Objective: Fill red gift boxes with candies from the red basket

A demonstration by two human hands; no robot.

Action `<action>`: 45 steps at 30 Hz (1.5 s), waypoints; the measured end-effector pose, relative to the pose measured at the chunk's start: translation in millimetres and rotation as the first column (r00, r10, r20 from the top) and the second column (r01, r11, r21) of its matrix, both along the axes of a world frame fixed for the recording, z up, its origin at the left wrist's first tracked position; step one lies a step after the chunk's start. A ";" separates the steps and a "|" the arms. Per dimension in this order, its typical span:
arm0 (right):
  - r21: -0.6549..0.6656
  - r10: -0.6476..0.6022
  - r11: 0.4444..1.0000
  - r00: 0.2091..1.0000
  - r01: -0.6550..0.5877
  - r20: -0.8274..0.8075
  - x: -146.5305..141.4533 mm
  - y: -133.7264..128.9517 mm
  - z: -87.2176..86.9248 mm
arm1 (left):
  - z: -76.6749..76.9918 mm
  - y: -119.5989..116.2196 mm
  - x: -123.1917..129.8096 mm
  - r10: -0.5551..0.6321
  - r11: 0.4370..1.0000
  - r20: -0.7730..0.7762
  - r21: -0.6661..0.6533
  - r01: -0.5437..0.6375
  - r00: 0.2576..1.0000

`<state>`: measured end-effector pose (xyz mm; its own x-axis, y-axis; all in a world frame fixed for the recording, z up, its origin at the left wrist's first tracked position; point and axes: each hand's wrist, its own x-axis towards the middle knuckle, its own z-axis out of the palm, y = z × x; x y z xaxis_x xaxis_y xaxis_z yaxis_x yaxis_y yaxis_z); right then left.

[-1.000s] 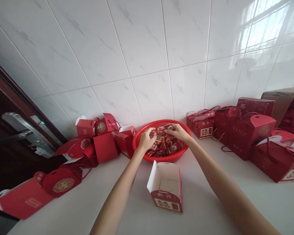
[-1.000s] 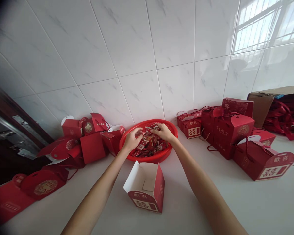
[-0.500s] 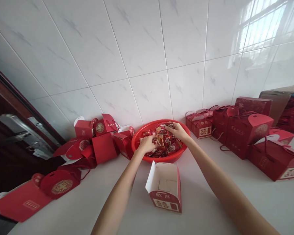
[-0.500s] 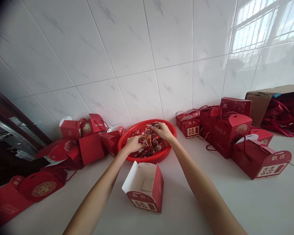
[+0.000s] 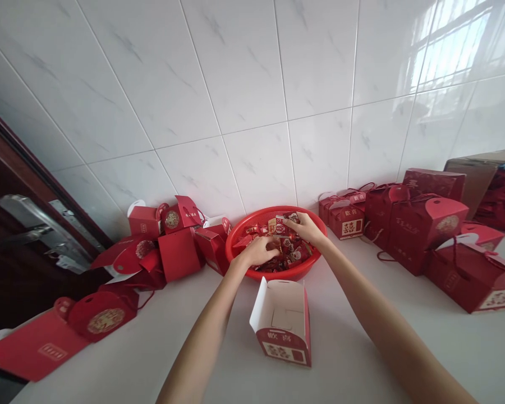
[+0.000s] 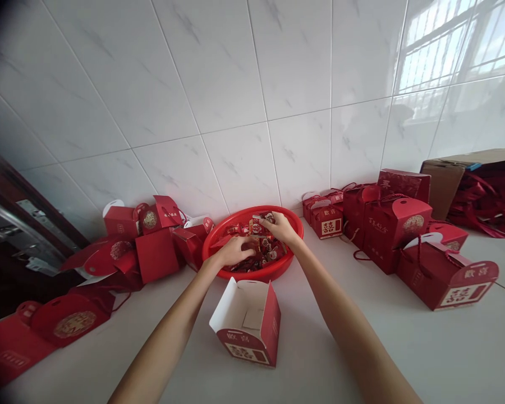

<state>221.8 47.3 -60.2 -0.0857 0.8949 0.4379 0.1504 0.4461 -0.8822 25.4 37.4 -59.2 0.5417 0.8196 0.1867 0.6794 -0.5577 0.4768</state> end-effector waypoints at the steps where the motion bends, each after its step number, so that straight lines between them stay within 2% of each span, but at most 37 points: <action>1: 0.004 0.007 1.000 1.000 -0.007 0.005 0.1 -0.6 0.9 | 0.9 -0.9 0.4 -0.018 0.999 0.049 -0.035 0.020 0.999; 4: 0.021 0.058 0.998 0.998 -0.058 0.023 0.5 -2.4 3.6 | 3.1 -1.2 0.2 -0.032 0.996 0.196 -0.080 0.049 0.980; 10: -0.018 0.147 0.989 0.987 -0.146 0.073 2.0 -2.6 4.7 | -0.2 5.2 -1.4 0.058 0.998 0.196 0.013 -0.062 0.979; 12: -0.046 0.172 0.985 0.981 -0.168 0.085 2.2 -2.7 5.0 | 0.2 3.9 -1.3 0.032 0.999 0.207 -0.004 -0.032 0.978; 14: -0.049 0.189 0.981 0.980 -0.186 0.062 2.3 -3.6 5.9 | 2.0 0.9 -1.3 -0.012 0.996 0.214 -0.083 0.031 0.977; 17: -0.026 0.164 0.986 0.986 -0.165 -0.023 2.2 -5.5 7.3 | 4.7 -2.5 -1.7 -0.096 0.956 0.121 -0.266 0.125 0.988; 19: -0.024 0.125 0.992 0.991 -0.126 -0.057 2.3 -6.1 7.4 | 5.1 -2.5 -2.3 -0.159 0.926 0.026 -0.343 0.158 0.987; 21: -0.029 0.090 0.995 0.994 -0.092 -0.056 2.3 -5.5 6.6 | 4.3 -1.0 -2.8 -0.201 0.919 -0.028 -0.352 0.179 0.979; 27: -0.033 0.098 0.994 0.993 -0.100 -0.060 1.8 -1.1 3.6 | 2.2 1.4 -1.9 -0.198 0.946 -0.167 -0.291 0.143 0.966; 31: -0.025 0.097 0.995 0.994 -0.099 -0.059 1.8 -2.5 5.1 | 0.8 1.5 -1.5 -0.137 0.973 -0.083 -0.196 0.119 0.987; 36: -0.020 0.071 0.997 0.996 -0.072 -0.048 2.2 -7.0 9.1 | -2.8 6.0 -4.2 -0.074 0.985 0.067 -0.149 0.083 0.995; 41: -0.107 0.021 0.994 0.993 -0.034 -0.119 2.7 -7.6 8.8 | -5.5 11.2 -7.5 0.010 0.999 0.341 -0.046 0.006 0.940; 45: -0.143 0.000 0.989 0.987 -0.023 -0.162 2.9 -8.4 8.4 | -7.1 12.8 -9.0 0.060 0.997 0.395 -0.075 -0.033 0.917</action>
